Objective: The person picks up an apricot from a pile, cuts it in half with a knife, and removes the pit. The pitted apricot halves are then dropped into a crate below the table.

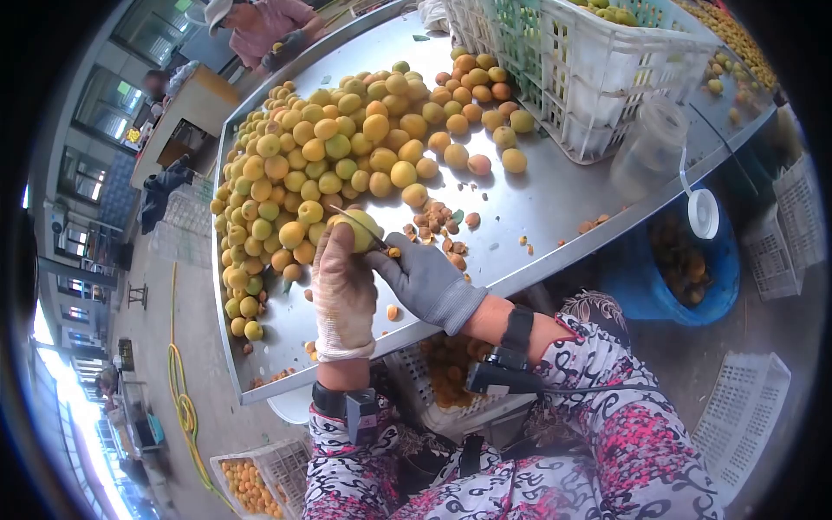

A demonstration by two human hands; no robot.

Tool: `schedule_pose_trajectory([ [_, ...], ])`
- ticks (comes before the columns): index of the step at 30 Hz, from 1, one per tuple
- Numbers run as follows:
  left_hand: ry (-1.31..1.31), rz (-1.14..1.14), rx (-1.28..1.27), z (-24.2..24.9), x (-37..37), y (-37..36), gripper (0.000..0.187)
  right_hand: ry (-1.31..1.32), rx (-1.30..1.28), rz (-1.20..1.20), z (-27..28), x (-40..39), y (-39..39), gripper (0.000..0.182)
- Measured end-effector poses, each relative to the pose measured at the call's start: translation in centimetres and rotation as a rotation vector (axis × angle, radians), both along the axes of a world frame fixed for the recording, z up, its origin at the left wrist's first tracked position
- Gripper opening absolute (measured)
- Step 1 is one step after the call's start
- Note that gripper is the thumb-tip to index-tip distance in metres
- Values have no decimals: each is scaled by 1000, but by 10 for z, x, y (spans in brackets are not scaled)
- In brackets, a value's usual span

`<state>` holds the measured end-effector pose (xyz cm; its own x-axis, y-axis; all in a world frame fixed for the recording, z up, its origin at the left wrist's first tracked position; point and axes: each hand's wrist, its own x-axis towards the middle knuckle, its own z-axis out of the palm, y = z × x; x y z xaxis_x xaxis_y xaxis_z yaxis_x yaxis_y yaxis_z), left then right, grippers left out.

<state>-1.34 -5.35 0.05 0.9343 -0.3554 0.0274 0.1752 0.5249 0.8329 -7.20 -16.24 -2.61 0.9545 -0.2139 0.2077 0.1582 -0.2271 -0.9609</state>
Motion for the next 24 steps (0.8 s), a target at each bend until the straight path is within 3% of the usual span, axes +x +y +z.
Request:
schedule_pose_trajectory([
  [5, 107, -20, -63, 5, -2, -3, 37, 9, -142, -9, 6, 4, -4, 37],
  [7, 62, 22, 190, 15, -7, -3, 35, 152, -326, 34, 10, 2, -4, 39],
  [8, 63, 22, 188, 15, -8, -4, 35, 153, -327, 34, 12, 2, -4, 39],
  [13, 40, 155, 141, 4, -13, -13, 33, 121, 46, 61, 6, 0, 6, 40],
  [16, 40, 211, 169, 1, -16, -18, 45, 161, 86, 102, 0, 2, 4, 41],
  [24, 38, 244, 190, -3, -19, -19, 46, 122, 92, 133, -5, 1, 7, 38],
])
